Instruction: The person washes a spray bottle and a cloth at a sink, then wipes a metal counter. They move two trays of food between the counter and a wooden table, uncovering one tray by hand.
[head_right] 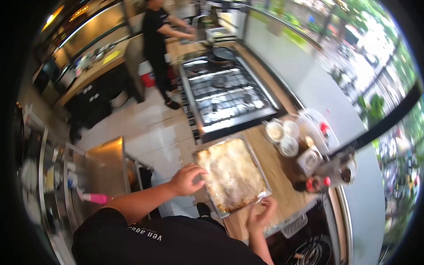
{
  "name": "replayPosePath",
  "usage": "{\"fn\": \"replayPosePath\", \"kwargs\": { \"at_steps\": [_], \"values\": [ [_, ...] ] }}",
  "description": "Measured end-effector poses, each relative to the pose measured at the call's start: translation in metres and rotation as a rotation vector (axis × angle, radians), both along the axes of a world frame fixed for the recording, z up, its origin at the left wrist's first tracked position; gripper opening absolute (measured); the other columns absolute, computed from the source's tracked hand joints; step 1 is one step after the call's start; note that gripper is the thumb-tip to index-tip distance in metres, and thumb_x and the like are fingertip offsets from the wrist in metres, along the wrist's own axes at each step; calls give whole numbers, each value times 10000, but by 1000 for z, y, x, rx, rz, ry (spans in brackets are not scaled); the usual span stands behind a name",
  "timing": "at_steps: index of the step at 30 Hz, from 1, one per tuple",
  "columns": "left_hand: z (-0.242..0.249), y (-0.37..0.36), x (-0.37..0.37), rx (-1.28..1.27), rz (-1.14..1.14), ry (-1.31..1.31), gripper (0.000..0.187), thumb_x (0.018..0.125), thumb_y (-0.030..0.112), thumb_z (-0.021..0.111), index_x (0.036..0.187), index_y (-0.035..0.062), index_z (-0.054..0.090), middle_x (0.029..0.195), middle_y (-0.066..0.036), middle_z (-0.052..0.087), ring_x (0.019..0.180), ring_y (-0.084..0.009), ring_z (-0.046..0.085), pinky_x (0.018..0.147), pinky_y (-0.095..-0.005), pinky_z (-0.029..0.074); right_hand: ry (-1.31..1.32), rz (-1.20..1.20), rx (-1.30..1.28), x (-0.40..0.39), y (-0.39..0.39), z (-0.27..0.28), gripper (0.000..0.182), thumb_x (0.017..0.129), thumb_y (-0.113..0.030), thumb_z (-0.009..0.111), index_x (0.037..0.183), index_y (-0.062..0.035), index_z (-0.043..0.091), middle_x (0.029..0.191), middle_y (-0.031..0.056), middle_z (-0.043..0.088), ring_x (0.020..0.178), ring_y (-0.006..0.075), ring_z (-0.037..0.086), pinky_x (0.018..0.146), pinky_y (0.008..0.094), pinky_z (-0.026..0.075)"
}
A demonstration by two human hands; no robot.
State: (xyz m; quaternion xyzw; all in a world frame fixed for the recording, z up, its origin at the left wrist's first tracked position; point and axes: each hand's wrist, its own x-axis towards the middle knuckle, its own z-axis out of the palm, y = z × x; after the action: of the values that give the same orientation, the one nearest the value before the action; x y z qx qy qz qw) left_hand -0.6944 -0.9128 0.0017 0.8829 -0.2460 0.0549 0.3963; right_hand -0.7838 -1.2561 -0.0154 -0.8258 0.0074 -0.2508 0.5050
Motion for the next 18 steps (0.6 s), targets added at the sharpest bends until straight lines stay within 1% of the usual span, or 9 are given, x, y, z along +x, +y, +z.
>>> {"fn": "replayPosePath", "kwargs": {
  "at_steps": [1,2,4,6,11,12,15,16,18],
  "values": [
    [-2,39,-20,25,111,46,351,891,179,775,1224,101,697,1142,-108,724,1087,-336,679,977,-431,549,26,256,-2,8,35,10,473,868,52,706,1302,-28,535,1225,103,549,1134,227,566,948,359,465],
    [-7,72,-49,35,241,102,329,887,170,776,1199,97,701,1116,-109,727,1063,-338,686,959,-435,555,147,487,74,20,69,16,445,852,14,769,1259,-23,593,1220,162,613,1100,290,613,924,394,510],
    [-29,132,-108,109,441,153,317,899,187,765,1199,119,692,1106,-97,733,1050,-336,694,926,-439,561,269,971,-5,48,136,30,451,869,-11,790,1285,-42,620,1165,143,666,1071,283,655,927,374,528],
    [-50,173,-181,84,634,167,314,900,191,763,1196,113,692,1085,-97,738,1016,-343,699,900,-446,568,415,1259,-116,58,207,33,410,910,-53,773,1297,-25,640,1138,134,698,1065,266,689,909,378,546],
    [-84,194,-366,-292,1220,333,299,911,199,755,1165,51,700,1032,-142,738,959,-278,724,868,-416,583,594,1752,-424,22,372,7,453,916,-132,782,1350,-100,656,1225,87,708,1059,231,689,914,365,541],
    [-96,193,-401,-341,1343,278,281,917,194,767,1151,46,714,972,-96,746,874,-198,718,825,-363,582,593,1814,-459,2,402,2,453,916,-132,782,1350,-100,656,1225,87,708,1059,231,689,914,365,541],
    [-130,195,-492,-494,1789,238,268,926,209,771,1137,49,728,952,-75,747,814,-164,706,758,-337,583,665,2174,-555,-69,479,-30,467,957,-207,769,1392,-105,631,1230,83,700,1083,233,681,959,373,548],
    [-129,201,-521,-506,1820,236,268,926,209,771,1137,49,728,952,-75,747,814,-164,706,758,-337,583,667,2203,-574,-94,506,-54,467,957,-207,769,1392,-105,631,1230,83,700,1083,233,681,959,373,548],
    [-125,224,-576,-431,2062,183,277,917,223,780,1131,56,726,956,-89,750,834,-196,713,794,-355,589,1300,2078,-499,-147,557,-97,560,987,-241,751,1491,-118,540,1310,87,643,1180,260,645,995,413,547]
  ]
}}
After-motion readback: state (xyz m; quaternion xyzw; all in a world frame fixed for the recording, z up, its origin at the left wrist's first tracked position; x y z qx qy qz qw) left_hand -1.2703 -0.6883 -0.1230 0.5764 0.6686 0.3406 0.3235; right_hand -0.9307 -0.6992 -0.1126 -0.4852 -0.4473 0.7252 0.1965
